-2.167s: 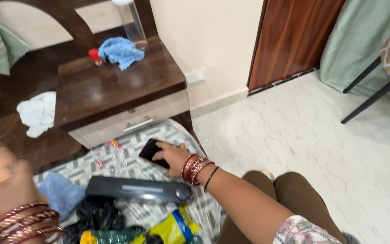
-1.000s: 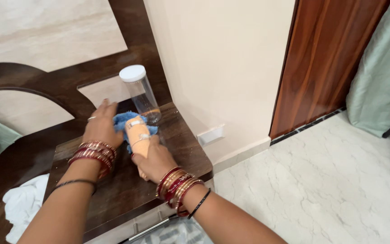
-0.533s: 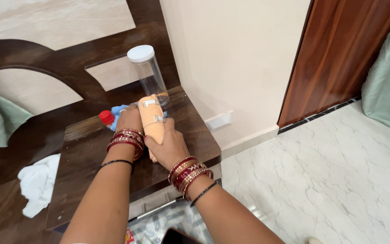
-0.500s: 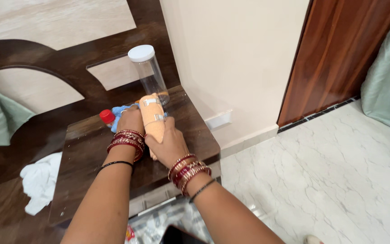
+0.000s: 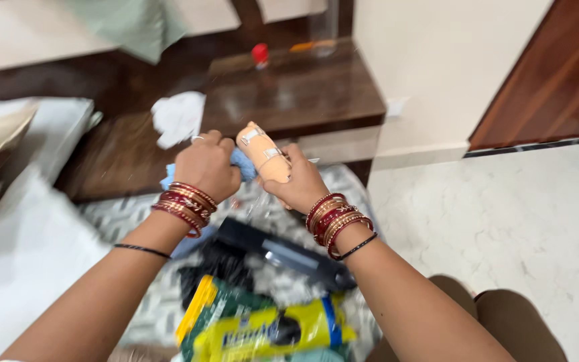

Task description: The person gathers several items from a bed, including a hand wash pouch, a yellow packet, a black case, and a water bottle. They place these items into a bedside drawer and then into a wardrobe, organizing them into storage spaces.

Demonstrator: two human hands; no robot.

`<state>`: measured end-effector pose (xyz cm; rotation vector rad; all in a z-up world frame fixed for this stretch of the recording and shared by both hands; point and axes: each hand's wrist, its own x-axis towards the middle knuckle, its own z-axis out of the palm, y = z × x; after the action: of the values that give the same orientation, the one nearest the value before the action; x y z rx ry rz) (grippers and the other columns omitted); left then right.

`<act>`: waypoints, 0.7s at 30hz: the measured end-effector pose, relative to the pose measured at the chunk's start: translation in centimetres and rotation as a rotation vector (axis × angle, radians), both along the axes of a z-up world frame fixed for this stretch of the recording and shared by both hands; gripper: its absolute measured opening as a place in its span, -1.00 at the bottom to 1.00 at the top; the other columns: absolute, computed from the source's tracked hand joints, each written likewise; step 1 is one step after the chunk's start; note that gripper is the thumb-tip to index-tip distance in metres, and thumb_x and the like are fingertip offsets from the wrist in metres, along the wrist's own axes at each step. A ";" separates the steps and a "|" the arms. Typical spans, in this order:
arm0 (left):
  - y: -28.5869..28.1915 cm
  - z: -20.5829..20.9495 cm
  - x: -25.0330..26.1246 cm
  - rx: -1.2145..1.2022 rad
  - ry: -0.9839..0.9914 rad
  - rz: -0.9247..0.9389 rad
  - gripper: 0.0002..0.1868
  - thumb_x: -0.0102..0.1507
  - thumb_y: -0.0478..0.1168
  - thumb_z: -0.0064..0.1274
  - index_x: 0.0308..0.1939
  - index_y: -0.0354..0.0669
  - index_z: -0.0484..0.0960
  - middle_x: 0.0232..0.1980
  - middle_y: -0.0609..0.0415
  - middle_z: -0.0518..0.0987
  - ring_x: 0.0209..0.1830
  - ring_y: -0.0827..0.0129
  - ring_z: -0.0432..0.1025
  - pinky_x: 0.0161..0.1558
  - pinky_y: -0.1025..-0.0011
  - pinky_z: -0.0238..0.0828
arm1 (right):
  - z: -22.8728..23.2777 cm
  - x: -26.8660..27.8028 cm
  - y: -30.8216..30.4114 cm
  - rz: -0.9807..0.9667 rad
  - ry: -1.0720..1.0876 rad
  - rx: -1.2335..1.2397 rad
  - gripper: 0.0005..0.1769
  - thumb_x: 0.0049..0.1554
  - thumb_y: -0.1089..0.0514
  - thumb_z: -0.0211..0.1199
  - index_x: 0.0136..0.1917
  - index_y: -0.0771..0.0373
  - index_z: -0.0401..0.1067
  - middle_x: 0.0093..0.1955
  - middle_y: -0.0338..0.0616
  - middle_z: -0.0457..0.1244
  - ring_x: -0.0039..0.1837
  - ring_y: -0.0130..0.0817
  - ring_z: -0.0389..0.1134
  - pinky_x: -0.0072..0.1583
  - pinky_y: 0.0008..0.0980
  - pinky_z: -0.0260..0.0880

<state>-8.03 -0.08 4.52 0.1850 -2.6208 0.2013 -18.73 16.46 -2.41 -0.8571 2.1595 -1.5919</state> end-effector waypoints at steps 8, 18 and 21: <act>1.9 -2.2 16.7 0.145 -0.118 0.519 -0.63 0.11 -0.08 0.15 -0.15 -0.30 0.58 -0.04 -0.23 0.56 -0.13 -0.11 0.55 -0.17 0.03 0.55 | -0.6 15.0 -2.2 0.098 0.250 -0.031 -0.33 0.00 -0.07 0.36 0.24 0.29 0.24 0.03 0.21 0.38 0.04 0.10 0.46 0.06 -0.02 0.48; 1.8 -7.8 18.1 0.195 -0.402 0.641 -0.53 0.08 -0.13 0.25 0.05 -0.16 0.57 0.15 -0.13 0.54 0.15 -0.02 0.48 0.00 0.11 0.58 | -5.4 19.4 2.1 0.315 0.448 0.396 -0.41 0.08 -0.02 0.30 0.22 0.36 0.19 0.11 0.30 0.24 0.11 0.25 0.33 0.12 0.09 0.39; 0.1 -5.5 14.4 0.104 -0.345 0.589 -0.60 0.13 -0.18 0.23 0.03 -0.17 0.60 0.13 -0.13 0.57 0.16 0.00 0.50 0.02 0.14 0.59 | -3.1 17.3 1.6 0.321 0.470 0.317 -0.45 0.10 -0.06 0.30 0.17 0.36 0.26 0.07 0.25 0.23 0.12 0.18 0.34 0.09 0.03 0.41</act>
<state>6.40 0.00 -0.95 1.0427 -2.8436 0.3178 -1.39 18.03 -5.51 -1.4883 2.3277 -0.9257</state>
